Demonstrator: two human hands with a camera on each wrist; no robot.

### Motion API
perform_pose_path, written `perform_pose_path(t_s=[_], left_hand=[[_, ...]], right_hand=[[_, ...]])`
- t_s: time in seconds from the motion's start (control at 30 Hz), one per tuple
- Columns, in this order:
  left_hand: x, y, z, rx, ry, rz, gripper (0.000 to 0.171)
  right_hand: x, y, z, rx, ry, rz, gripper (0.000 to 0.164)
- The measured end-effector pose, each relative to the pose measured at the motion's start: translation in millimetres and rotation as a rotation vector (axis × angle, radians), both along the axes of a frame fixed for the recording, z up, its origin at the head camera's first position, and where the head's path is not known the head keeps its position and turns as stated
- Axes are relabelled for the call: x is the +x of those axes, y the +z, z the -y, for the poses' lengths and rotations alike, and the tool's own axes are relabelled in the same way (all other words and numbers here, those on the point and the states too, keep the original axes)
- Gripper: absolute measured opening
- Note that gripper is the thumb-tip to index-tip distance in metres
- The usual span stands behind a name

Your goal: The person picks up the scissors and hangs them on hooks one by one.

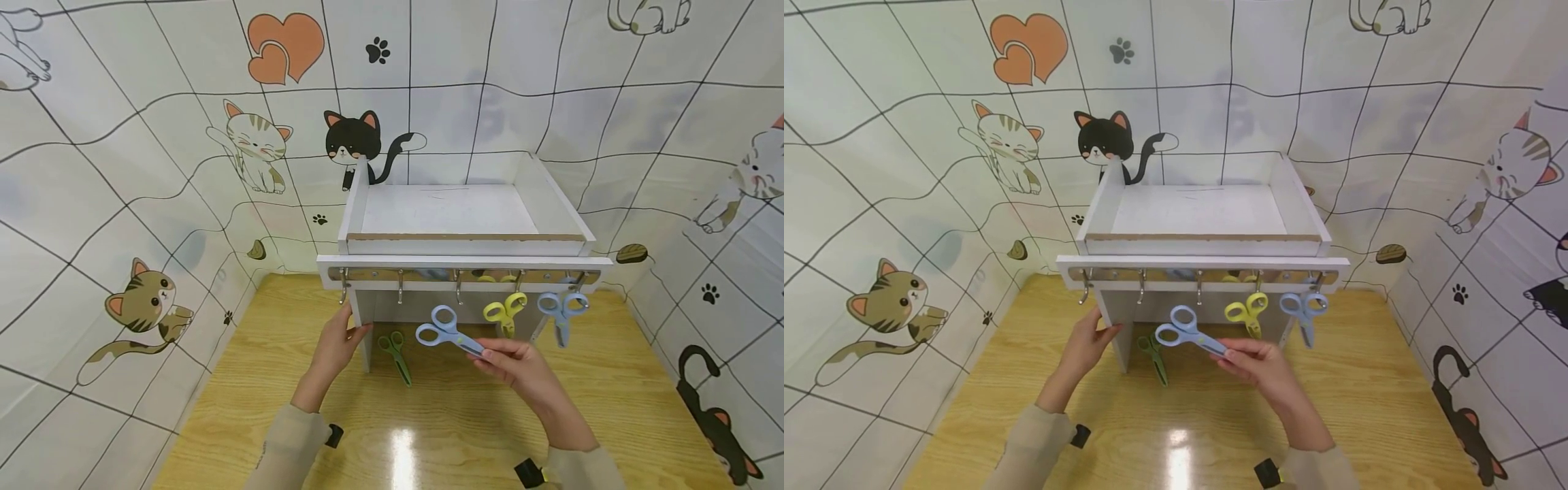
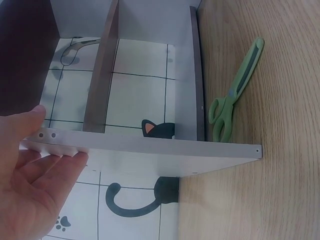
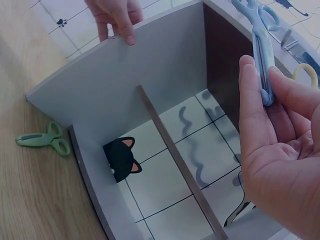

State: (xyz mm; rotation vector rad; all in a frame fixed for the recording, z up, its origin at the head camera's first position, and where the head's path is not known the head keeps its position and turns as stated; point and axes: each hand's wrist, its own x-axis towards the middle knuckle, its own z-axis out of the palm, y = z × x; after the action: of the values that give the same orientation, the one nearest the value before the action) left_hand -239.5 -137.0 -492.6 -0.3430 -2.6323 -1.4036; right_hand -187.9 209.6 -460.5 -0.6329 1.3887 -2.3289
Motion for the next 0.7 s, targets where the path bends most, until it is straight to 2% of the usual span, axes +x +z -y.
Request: perform_pose_path(t_s=[0.23, 0.4, 0.7], left_hand=[[-0.7, -0.7, -0.5, -0.004, 0.004, -0.002, 0.054], [-0.8, -0.4, -0.6, -0.007, 0.005, -0.003, 0.055], [0.3, -0.1, -0.9, 0.000, 0.006, 0.003, 0.052]], right_hand=[[-0.7, 5.6, -0.2, -0.088, 0.027, -0.059, 0.042], [-0.8, 8.0, -1.1, -0.127, 0.043, -0.068, 0.043], [-1.5, 7.6, -0.7, -0.116, -0.017, -0.029, 0.042]])
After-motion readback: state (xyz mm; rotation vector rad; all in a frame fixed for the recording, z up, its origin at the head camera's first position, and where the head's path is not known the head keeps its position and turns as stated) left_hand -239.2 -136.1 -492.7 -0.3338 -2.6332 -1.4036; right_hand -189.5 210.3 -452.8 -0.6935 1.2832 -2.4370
